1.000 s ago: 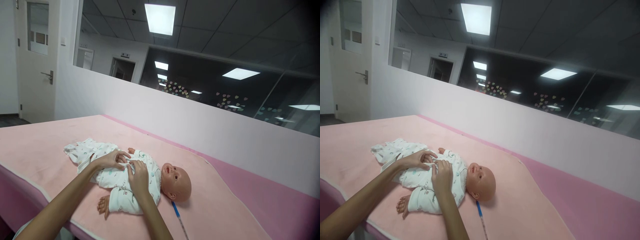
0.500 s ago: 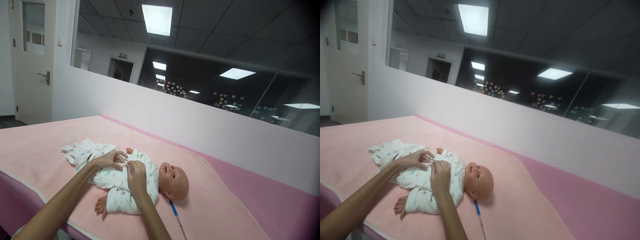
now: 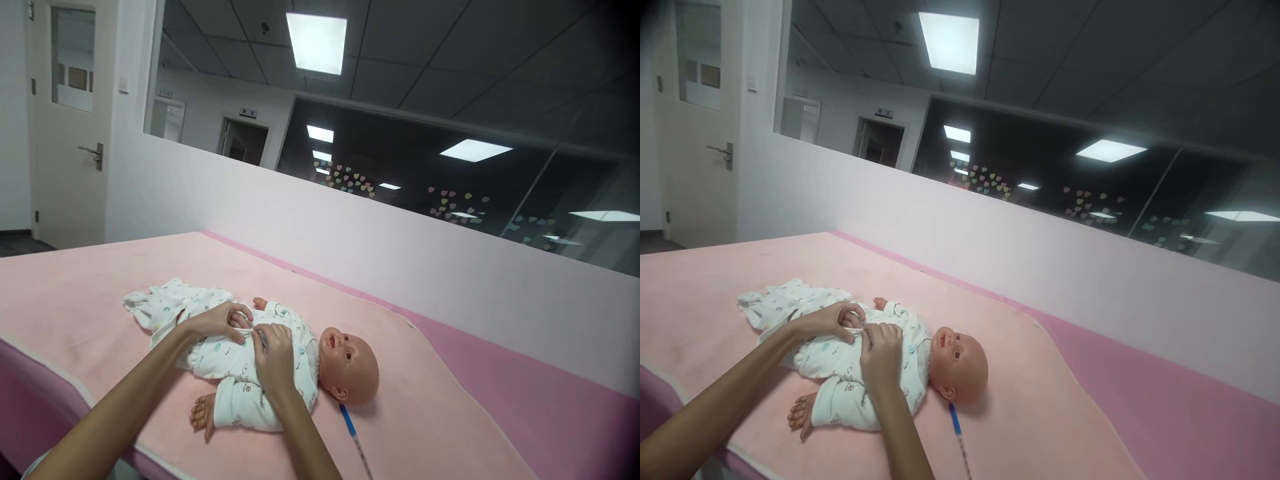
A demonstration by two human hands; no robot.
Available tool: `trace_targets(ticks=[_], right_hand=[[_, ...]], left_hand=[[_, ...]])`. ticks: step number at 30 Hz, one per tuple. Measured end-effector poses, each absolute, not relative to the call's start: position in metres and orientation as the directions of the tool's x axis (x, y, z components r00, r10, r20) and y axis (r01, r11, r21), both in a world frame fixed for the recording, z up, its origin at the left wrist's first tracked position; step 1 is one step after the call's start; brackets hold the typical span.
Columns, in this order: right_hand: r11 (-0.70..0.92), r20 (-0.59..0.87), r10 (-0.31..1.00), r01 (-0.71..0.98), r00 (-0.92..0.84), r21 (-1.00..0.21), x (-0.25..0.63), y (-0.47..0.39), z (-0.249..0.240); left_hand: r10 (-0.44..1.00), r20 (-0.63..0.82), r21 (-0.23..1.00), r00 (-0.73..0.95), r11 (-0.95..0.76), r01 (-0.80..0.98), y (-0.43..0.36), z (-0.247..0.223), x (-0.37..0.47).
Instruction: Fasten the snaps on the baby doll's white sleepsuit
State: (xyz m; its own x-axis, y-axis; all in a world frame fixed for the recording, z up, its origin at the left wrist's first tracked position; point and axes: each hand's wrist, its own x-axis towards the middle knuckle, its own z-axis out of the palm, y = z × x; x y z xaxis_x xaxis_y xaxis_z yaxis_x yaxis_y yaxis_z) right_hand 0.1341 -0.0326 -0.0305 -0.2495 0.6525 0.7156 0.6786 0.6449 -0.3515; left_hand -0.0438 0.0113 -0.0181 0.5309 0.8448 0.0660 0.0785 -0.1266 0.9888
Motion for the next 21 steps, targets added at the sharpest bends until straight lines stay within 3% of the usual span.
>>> trace_targets(ticks=[21], right_hand=[[0.610,0.730,0.640,0.736,-0.240,-0.293,0.1328,-0.0256,-0.0358]], left_hand=[[0.857,0.088,0.995,0.509,-0.103,0.001,0.0124,-0.0199,-0.0374]])
